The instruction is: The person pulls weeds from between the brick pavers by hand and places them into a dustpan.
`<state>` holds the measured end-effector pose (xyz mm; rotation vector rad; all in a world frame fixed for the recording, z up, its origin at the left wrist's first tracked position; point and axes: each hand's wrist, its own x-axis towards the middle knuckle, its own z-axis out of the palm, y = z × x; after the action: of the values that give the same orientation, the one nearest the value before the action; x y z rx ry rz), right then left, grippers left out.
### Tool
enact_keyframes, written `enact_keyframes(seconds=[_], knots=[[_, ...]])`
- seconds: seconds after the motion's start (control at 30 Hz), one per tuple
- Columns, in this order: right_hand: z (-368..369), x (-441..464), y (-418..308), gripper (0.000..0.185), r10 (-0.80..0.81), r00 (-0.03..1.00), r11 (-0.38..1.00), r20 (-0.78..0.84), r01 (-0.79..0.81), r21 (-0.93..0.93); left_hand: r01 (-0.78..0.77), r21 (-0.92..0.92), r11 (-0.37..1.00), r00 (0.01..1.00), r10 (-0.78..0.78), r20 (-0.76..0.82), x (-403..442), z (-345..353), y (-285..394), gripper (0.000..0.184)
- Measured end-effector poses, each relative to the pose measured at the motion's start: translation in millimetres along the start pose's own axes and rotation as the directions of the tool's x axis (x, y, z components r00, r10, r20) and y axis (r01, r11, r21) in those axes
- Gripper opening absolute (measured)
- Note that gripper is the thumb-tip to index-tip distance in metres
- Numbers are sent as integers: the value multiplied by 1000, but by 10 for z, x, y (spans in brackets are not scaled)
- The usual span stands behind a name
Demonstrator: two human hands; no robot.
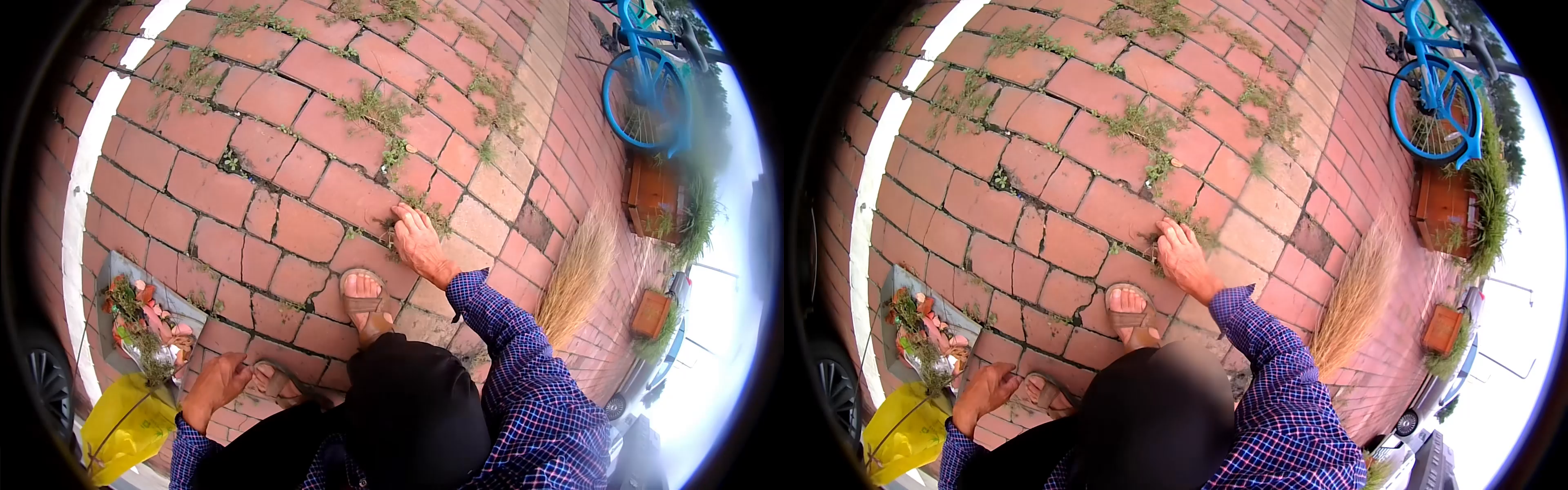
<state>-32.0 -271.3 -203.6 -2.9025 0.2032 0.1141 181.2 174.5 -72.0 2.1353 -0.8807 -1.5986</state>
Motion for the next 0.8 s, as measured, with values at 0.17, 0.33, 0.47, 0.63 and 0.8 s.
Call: enact_keyframes(seconds=[0.17, 0.33, 0.47, 0.63, 0.8], knots=[[-150, -22, 244, 37, 83, 994, 984, 71, -70, -161, -5, -13, 1000, 1000, 4, -19, 10, 52, -60, 29], [-248, -36, 278, 36, 177, 978, 954, 113, -142, -264, 51, -18, 999, 997, -50, 51, 55, -28, 49, 29], [-192, -43, 267, 19, 283, 946, 945, 160, -246, -217, 85, -15, 996, 992, -83, 92, 58, -18, 39, 30], [35, -70, 381, 16, 390, 914, 915, 112, -370, -162, 96, -72, 993, 994, -92, 55, 43, -10, 22, 29], [233, -151, 695, 22, 341, 932, 935, 125, -323, -148, 30, 28, 999, 997, -32, 74, 51, 1, -58, 36]])
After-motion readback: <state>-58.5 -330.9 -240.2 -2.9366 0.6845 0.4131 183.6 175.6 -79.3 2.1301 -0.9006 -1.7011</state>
